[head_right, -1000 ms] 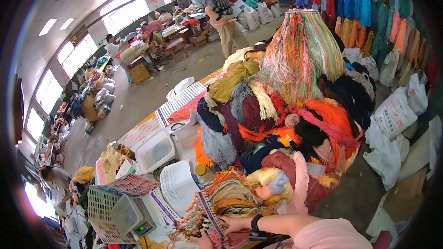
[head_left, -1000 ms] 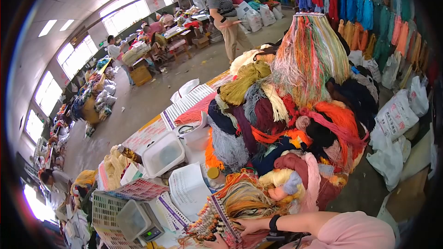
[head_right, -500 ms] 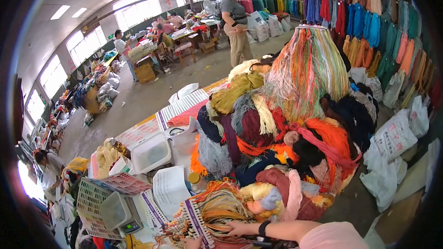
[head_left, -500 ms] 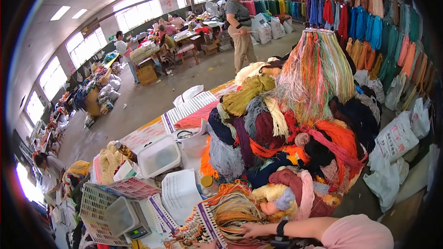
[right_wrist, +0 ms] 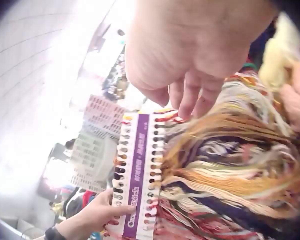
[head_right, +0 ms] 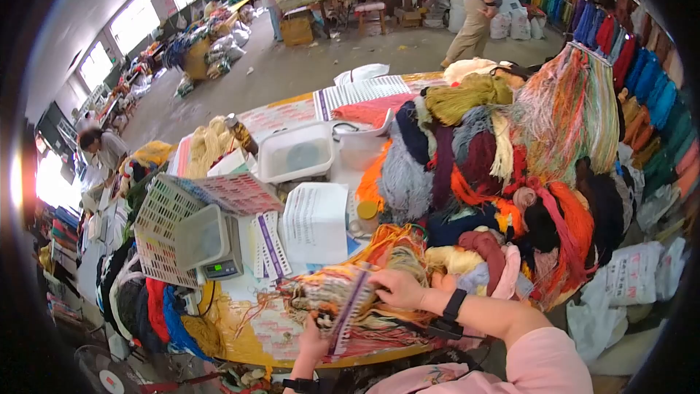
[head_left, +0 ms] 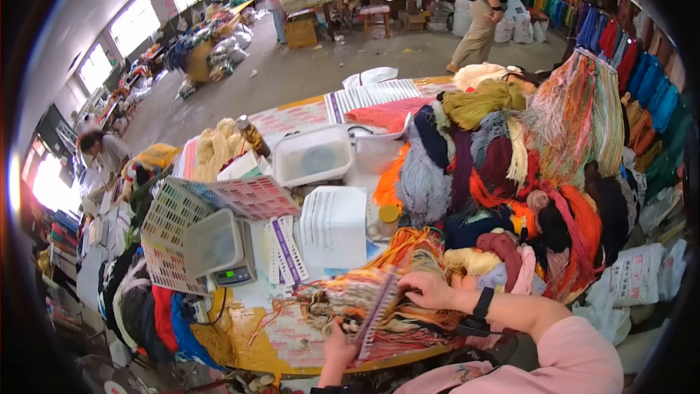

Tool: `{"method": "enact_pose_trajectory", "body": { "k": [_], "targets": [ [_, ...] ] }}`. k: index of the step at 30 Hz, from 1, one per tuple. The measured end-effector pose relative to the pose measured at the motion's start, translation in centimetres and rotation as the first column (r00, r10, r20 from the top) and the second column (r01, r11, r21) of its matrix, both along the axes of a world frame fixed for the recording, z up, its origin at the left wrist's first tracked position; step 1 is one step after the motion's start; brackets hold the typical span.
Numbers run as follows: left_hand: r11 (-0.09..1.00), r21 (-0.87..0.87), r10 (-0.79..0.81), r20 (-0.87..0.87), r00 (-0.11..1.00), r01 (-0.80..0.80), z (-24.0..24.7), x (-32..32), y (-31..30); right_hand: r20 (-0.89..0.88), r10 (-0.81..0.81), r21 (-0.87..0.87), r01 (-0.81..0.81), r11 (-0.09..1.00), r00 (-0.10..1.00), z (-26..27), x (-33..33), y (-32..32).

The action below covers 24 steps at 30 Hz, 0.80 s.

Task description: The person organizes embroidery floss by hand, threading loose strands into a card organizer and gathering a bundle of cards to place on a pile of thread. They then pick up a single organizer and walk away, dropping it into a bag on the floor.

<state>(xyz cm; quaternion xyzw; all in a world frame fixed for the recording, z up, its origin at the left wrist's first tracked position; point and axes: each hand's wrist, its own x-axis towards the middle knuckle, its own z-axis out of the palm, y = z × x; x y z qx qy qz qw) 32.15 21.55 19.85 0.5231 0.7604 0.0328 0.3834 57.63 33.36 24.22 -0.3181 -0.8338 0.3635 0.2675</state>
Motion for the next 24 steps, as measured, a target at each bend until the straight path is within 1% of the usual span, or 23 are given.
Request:
{"method": "enact_pose_trajectory", "body": {
  "k": [1,2,3,5,6,8,9,10,13,14,17,18,21,22,24],
  "targets": [
    [0.997,-0.001,-0.081,0.009,0.997,0.081,0.3,0.0,-0.5,0.039,0.104,0.079,-0.107,0.991,0.994,1.1,-1.6,-0.1],
    [0.989,-0.039,-0.139,0.02,0.99,0.14,-0.8,0.1,-0.7,0.093,0.208,0.153,-0.221,0.963,0.974,1.7,-2.9,-0.4],
    [0.992,-0.058,-0.106,0.025,0.994,0.108,-1.7,0.9,-1.0,0.182,0.323,0.176,-0.354,0.918,0.929,2.0,-4.4,-0.8],
    [0.988,-0.079,-0.137,-0.038,0.99,0.134,-4.5,2.2,-1.7,0.35,0.515,0.205,-0.6,0.773,0.782,2.0,-7.5,-1.1],
    [0.993,-0.002,-0.117,-0.062,0.991,0.117,-7.5,2.2,-2.5,0.523,0.558,0.098,-0.696,0.711,0.644,0.4,-8.5,-1.1],
    [0.993,0.064,-0.094,-0.117,0.989,0.102,-7.1,2.0,-2.3,0.64,0.471,0.206,-0.726,0.656,0.607,-4.2,-9.1,-0.1],
    [0.991,0.093,-0.084,-0.145,0.986,0.099,-6.8,1.7,-2.3,0.688,0.421,0.256,-0.74,0.622,0.592,-5.4,-9.5,-0.2],
    [0.995,0.064,-0.074,-0.083,0.994,0.08,-6.7,1.2,-2.3,0.705,0.404,0.258,-0.742,0.619,0.583,-5.3,-10.4,0.3],
    [0.993,0.0,-0.118,0.009,0.993,0.118,-5.1,0.3,-2.5,0.748,0.414,0.221,-0.783,0.581,0.518,-5.2,-12.7,0.6],
    [0.993,0.008,-0.122,0.072,0.99,0.122,-4.8,0.0,-2.7,0.77,0.412,0.219,-0.807,0.548,0.488,-5.3,-13.3,0.5],
    [0.999,0.036,0.003,0.264,0.965,-0.014,-5.8,-0.6,-2.8,0.775,0.425,0.185,-0.811,0.554,0.468,-4.8,-13.7,0.6],
    [0.995,0.058,0.058,0.392,0.918,-0.087,-7.1,-1.3,-2.8,0.784,0.406,0.183,-0.8,0.571,0.469,-4.8,-13.5,0.4],
    [0.976,0.071,0.144,0.499,0.854,-0.206,-10.0,-2.5,-2.8,0.75,0.393,0.209,-0.755,0.622,0.532,-5.5,-12.0,-0.2],
    [0.981,0.061,0.135,0.47,0.873,-0.184,-9.8,-2.5,-2.8,0.797,0.358,0.206,-0.775,0.597,0.487,-5.0,-11.8,-0.5],
    [0.991,0.013,0.118,0.35,0.929,-0.131,-9.3,-2.2,-2.4,0.769,0.367,0.219,-0.755,0.618,0.523,-3.7,-11.2,-0.9]
  ]
}}
